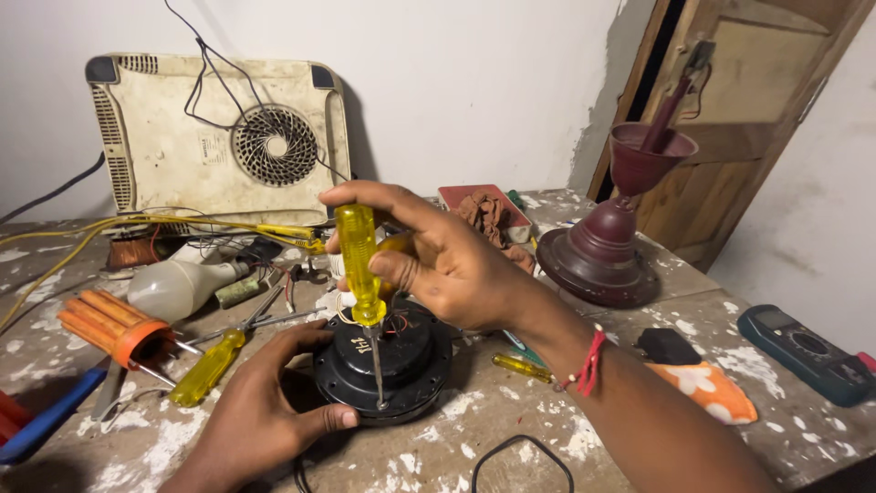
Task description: The person assembles a circular electromechanical device by aligning and joining two metal halves, inserting a central white component, and securing it with screws. They use a yellow screwdriver to tighten the screws and adjust the internal wiring.
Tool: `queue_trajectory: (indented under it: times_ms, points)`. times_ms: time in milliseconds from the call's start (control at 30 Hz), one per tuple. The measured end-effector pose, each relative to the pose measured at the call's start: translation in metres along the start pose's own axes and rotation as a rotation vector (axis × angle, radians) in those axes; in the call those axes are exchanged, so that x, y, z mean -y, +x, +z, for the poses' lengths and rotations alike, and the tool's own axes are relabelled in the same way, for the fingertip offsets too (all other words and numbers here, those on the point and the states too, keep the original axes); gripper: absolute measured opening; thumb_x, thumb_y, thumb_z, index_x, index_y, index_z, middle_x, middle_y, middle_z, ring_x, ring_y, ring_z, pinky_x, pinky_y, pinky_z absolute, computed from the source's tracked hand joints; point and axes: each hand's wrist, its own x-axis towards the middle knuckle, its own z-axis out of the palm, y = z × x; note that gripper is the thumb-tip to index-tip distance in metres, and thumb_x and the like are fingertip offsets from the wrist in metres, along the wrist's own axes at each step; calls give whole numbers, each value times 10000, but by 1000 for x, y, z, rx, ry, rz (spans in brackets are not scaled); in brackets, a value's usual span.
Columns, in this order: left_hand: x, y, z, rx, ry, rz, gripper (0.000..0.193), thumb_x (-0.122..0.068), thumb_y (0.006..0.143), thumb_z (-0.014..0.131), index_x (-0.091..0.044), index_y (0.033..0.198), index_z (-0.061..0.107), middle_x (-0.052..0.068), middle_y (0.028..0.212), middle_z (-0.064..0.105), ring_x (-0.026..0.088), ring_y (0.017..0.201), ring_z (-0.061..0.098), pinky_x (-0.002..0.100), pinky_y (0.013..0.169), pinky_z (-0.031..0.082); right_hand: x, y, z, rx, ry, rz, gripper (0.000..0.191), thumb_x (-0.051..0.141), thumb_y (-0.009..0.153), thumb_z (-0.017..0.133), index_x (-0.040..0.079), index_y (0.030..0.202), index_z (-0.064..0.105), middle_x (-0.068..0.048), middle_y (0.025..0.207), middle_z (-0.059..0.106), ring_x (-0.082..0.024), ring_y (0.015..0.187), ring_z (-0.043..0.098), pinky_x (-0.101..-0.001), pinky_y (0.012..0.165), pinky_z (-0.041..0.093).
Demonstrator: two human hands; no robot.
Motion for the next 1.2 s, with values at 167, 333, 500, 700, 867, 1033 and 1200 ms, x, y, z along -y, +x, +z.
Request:
queue_trajectory:
  times_ms: [167, 333, 500, 700, 867, 1033, 1200]
  points:
    - [4, 1, 0, -14, -2, 55, 974, -334, 475, 1022, -121, 1337, 621, 69, 1233, 734, 211, 1071, 749, 364, 926, 574, 4, 2, 3, -7, -39, -6, 504, 84, 1079, 546, 167, 1557, 407, -102, 1613, 429, -236, 1334, 639, -404, 1098, 556]
    - [4, 2, -1, -19, 16, 35, 980, -327, 462, 1032, -122, 1333, 633, 67, 1230, 740, 212, 1070, 748, 364, 935, 566, 4, -1, 3, -20, -25, -45, 490, 60, 1094, 569, 161, 1553, 428, -95, 1550, 478, -222, 1330, 621, -399, 1142, 538]
    - [3, 2, -3, -17, 50, 17, 983, -301, 461, 1045, -124, 1339, 639, 66, 1218, 748, 202, 1074, 745, 357, 942, 562, 0, 1, 10, -13, -48, -91, 522, 8, 1070, 591, 172, 1542, 440, -74, 1541, 478, -196, 1343, 587, -394, 1155, 527]
    - [7, 4, -4, 81, -210, -86, 964, -173, 500, 981, -109, 1388, 611, 127, 1158, 800, 250, 1073, 774, 375, 942, 603, 5, 2, 12, -27, 21, -25, 536, -24, 1046, 628, 137, 1524, 449, -97, 1398, 541, -177, 1222, 625, -369, 1108, 583]
    - [16, 7, -10, 105, -149, -27, 988, -149, 520, 993, -85, 1420, 591, 101, 1309, 721, 207, 1183, 707, 345, 1028, 529, 12, 4, 12, -4, 72, -8, 504, 43, 1061, 587, 96, 1530, 410, -144, 1308, 661, -192, 1208, 659, -366, 1046, 581]
    - [31, 13, -11, 157, -256, 8, 821, -116, 620, 915, -49, 1384, 621, 93, 1428, 666, 195, 1236, 673, 332, 1070, 487, 12, 6, 12, 47, 174, -18, 485, 85, 1089, 545, 101, 1552, 400, -135, 1310, 672, -211, 1203, 685, -393, 1100, 583]
    - [46, 19, -8, 167, -312, 31, 572, -93, 778, 808, -23, 1324, 651, 71, 1484, 634, 187, 1262, 655, 333, 1080, 476, 5, 2, 11, 18, 165, -29, 472, 98, 1093, 597, 92, 1535, 430, -139, 1263, 665, -205, 1202, 667, -399, 1089, 576]
